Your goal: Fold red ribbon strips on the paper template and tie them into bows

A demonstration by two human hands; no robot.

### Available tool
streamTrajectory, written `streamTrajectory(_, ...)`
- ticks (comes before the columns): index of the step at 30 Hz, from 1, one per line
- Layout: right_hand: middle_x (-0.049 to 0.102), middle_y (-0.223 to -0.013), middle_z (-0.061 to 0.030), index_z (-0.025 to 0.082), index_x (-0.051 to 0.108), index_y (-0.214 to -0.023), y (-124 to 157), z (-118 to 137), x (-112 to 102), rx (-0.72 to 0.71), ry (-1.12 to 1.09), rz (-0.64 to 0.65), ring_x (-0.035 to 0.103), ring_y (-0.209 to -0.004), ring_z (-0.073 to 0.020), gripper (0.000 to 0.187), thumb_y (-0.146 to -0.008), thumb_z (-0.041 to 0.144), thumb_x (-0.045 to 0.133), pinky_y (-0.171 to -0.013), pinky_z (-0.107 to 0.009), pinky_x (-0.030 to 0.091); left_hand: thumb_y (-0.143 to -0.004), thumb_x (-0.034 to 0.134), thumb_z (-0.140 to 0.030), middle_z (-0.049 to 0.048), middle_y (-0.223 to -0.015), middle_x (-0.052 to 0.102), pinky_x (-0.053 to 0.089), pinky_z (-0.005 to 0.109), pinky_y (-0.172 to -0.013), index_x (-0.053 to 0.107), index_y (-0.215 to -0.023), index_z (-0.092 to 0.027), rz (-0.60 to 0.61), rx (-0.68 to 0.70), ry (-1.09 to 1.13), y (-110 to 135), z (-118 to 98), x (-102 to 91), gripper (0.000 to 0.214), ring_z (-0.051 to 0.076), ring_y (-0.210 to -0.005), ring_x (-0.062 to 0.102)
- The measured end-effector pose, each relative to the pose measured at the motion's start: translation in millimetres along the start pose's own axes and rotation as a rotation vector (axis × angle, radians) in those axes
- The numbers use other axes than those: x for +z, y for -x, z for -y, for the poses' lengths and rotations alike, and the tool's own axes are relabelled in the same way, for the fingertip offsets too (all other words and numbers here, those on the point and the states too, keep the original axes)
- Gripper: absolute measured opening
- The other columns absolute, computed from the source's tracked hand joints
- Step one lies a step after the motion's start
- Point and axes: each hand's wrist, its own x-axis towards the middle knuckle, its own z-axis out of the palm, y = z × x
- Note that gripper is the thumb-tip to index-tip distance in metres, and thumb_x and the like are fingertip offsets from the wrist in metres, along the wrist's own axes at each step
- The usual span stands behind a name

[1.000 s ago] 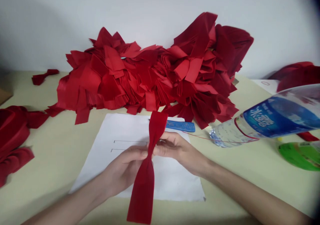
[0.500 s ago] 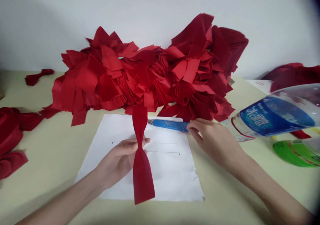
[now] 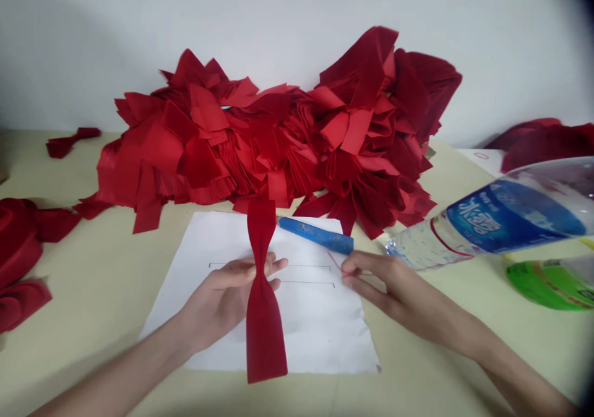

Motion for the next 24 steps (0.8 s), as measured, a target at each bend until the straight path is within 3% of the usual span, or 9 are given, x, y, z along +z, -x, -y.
streamTrajectory(5, 0.059, -0.067, 0.0011, 0.02, 0.063, -0.085, -4, 28, 0, -0.026, -0.249, 0.054, 0.053, -0.058, -0.0106, 0.023, -0.094, 0.03, 0.044, -0.049, -0.021, 0.038, -0.08, 0.059, -0.015, 0.0044, -0.107, 0.052, 0.045, 0.026, -0.091, 0.072, -0.085, -0.017, 0.044, -0.007, 0.02, 0, 0, 1.8, 0.015, 0.025, -0.126, 0.039)
streamTrajectory(10, 0.056, -0.061, 0.0039, 0.022, 0.067, -0.09, -22, 47, 6, -0.092, -0.292, 0.073, 0.047, -0.051, -0.0078, 0.024, -0.094, 0.021, 0.043, -0.047, -0.019, 0.035, -0.08, 0.059, -0.015, 0.0039, -0.118, 0.053, 0.048, 0.027, -0.088, 0.073, -0.084, -0.015, 0.054, -0.015, 0.026, 1, 1, 0.9, 0.015, 0.025, -0.117, 0.049)
streamTrajectory(13, 0.061, -0.063, 0.0038, 0.024, 0.068, -0.091, -29, 53, 10, -0.119, -0.225, 0.044, 0.049, -0.05, -0.0081, 0.025, -0.094, 0.021, 0.043, -0.046, -0.019, 0.037, -0.08, 0.058, -0.015, 0.0051, -0.126, 0.054, 0.049, 0.026, -0.086, 0.073, -0.091, -0.014, 0.082, -0.038, 0.012, 1, 1, -0.3, 0.018, 0.022, -0.108, 0.056)
streamTrajectory(18, 0.071, -0.076, -0.0009, 0.024, 0.071, -0.089, -28, 55, 16, -0.163, -0.041, -0.102, 0.063, -0.061, -0.0136, 0.025, -0.093, 0.022, 0.046, -0.058, -0.024, 0.044, -0.082, 0.054, -0.01, 0.0093, -0.12, 0.062, 0.047, 0.027, -0.09, 0.07, -0.102, -0.012, 0.092, -0.073, 0.006, -2, 1, -1.1, 0.026, 0.019, -0.105, 0.058)
streamTrajectory(24, 0.069, -0.069, -0.0012, 0.023, 0.07, -0.09, -24, 54, 14, -0.183, 0.138, -0.124, 0.06, -0.055, -0.0137, 0.024, -0.091, 0.019, 0.046, -0.053, -0.025, 0.039, -0.081, 0.056, -0.009, 0.0102, -0.108, 0.068, 0.046, 0.023, -0.084, 0.069, -0.104, -0.009, 0.145, -0.111, -0.051, -2, 0, -0.2, 0.027, 0.017, -0.096, 0.06)
